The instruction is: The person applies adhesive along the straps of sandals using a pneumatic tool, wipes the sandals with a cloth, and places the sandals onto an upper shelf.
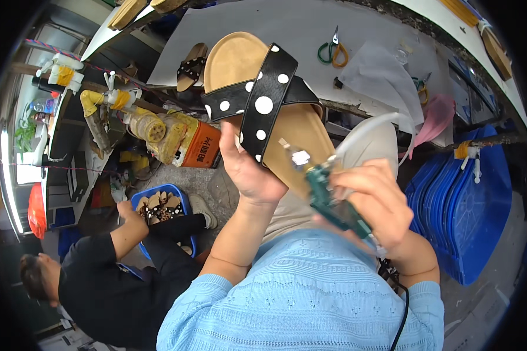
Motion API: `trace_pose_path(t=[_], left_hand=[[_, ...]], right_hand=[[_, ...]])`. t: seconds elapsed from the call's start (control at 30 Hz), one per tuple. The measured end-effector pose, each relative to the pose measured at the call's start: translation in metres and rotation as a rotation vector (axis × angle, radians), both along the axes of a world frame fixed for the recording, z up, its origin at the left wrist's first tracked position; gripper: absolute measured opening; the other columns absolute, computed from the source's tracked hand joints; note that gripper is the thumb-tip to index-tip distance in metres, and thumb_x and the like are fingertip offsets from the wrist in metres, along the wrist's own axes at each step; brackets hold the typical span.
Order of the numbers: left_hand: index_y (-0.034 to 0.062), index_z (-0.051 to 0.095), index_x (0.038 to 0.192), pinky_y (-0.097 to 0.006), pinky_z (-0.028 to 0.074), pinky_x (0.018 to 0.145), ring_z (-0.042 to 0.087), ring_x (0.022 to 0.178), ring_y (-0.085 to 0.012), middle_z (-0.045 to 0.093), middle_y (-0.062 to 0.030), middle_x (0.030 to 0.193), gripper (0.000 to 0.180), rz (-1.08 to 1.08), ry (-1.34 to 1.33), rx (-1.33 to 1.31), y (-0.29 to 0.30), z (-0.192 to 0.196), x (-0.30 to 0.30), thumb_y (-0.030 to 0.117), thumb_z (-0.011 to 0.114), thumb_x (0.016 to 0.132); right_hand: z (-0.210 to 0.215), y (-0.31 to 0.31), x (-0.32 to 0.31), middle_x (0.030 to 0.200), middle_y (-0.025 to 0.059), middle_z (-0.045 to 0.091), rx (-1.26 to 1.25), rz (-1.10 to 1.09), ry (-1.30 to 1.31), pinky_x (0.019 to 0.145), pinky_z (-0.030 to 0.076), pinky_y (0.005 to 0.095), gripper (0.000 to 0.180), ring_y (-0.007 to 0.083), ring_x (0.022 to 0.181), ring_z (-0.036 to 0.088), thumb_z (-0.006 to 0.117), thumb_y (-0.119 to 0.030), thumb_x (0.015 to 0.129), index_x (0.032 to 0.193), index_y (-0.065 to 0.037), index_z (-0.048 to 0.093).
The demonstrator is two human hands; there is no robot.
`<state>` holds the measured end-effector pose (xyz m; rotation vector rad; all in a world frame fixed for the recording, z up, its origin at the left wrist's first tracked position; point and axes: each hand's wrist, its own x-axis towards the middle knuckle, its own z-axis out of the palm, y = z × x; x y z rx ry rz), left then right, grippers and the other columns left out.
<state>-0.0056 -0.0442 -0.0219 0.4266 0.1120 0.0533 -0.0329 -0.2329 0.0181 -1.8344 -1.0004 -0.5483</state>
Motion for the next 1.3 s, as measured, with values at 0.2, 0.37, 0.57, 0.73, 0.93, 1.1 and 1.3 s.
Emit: trace_pose_path(t=[0.2, 0.37, 0.57, 0.73, 0.93, 1.1, 1.3], left_hand=[[-0.0033, 0.024, 0.156, -0.056, 0.037, 0.117, 0.043, 0.138, -0.0452, 0.036, -0.0278, 0.154, 0.111, -0.338, -0.493, -0.315, -0.007, -0.002, 0.017, 0.083, 0.041, 0.089], [-0.0060, 0.033, 0.150, -0.049, 0.047, 0.110, 0.057, 0.125, -0.0413, 0.052, -0.0344, 0.137, 0.118, -0.242, -0.366, -0.276, -0.012, 0.011, 0.012, 0.091, 0.033, 0.084], [-0.0037, 0.034, 0.150, -0.050, 0.050, 0.107, 0.055, 0.128, -0.0411, 0.048, -0.0311, 0.141, 0.114, -0.236, -0.409, -0.226, -0.015, 0.008, 0.011, 0.090, 0.031, 0.086], [-0.0018, 0.035, 0.150, -0.050, 0.052, 0.105, 0.056, 0.126, -0.0409, 0.050, -0.0321, 0.139, 0.113, -0.187, -0.362, -0.204, -0.016, 0.008, 0.011, 0.091, 0.029, 0.086], [-0.0005, 0.036, 0.151, -0.051, 0.051, 0.105, 0.058, 0.122, -0.0424, 0.052, -0.0344, 0.136, 0.114, -0.223, -0.317, -0.226, -0.014, 0.011, 0.010, 0.092, 0.027, 0.085], [-0.0046, 0.020, 0.156, -0.056, 0.040, 0.115, 0.043, 0.137, -0.0457, 0.036, -0.0285, 0.154, 0.113, -0.321, -0.454, -0.291, -0.002, -0.007, 0.019, 0.083, 0.042, 0.089], [-0.0067, 0.020, 0.156, -0.053, 0.040, 0.115, 0.047, 0.134, -0.0453, 0.040, -0.0357, 0.148, 0.119, -0.315, -0.391, -0.245, 0.000, -0.011, 0.020, 0.087, 0.042, 0.086]], right_hand=[[-0.005, 0.025, -0.011, 0.086, 0.0203, 0.065, -0.012, 0.017, -0.149, 0.066, 0.048, 0.0389, 0.026, 0.0274, 0.074, 0.065, 0.064, -0.011, 0.054, 0.071, 0.006, 0.056], [-0.003, 0.029, -0.010, 0.090, 0.0229, 0.069, -0.003, -0.004, -0.173, 0.064, 0.044, 0.0368, 0.027, 0.0295, 0.074, 0.068, 0.068, -0.011, 0.058, 0.073, 0.006, 0.055], [0.003, 0.029, -0.010, 0.087, 0.0206, 0.067, -0.030, 0.006, -0.113, 0.063, 0.042, 0.0364, 0.028, 0.0283, 0.071, 0.067, 0.067, -0.012, 0.054, 0.072, 0.006, 0.055], [0.003, 0.027, -0.010, 0.083, 0.0172, 0.063, -0.079, 0.028, -0.067, 0.062, 0.039, 0.0352, 0.031, 0.0250, 0.065, 0.060, 0.069, -0.016, 0.053, 0.072, 0.005, 0.055], [0.005, 0.020, -0.010, 0.080, 0.0153, 0.061, -0.116, 0.054, -0.075, 0.058, 0.033, 0.0348, 0.034, 0.0217, 0.059, 0.052, 0.072, -0.020, 0.055, 0.072, 0.004, 0.055], [0.008, 0.022, -0.013, 0.073, 0.0107, 0.050, -0.074, 0.044, -0.049, 0.056, 0.031, 0.0346, 0.027, 0.0213, 0.058, 0.046, 0.067, -0.015, 0.053, 0.069, 0.002, 0.052], [0.009, 0.018, -0.014, 0.067, 0.0062, 0.039, -0.075, 0.025, -0.029, 0.054, 0.029, 0.0351, 0.023, 0.0211, 0.058, 0.041, 0.061, -0.010, 0.049, 0.067, -0.001, 0.049]])
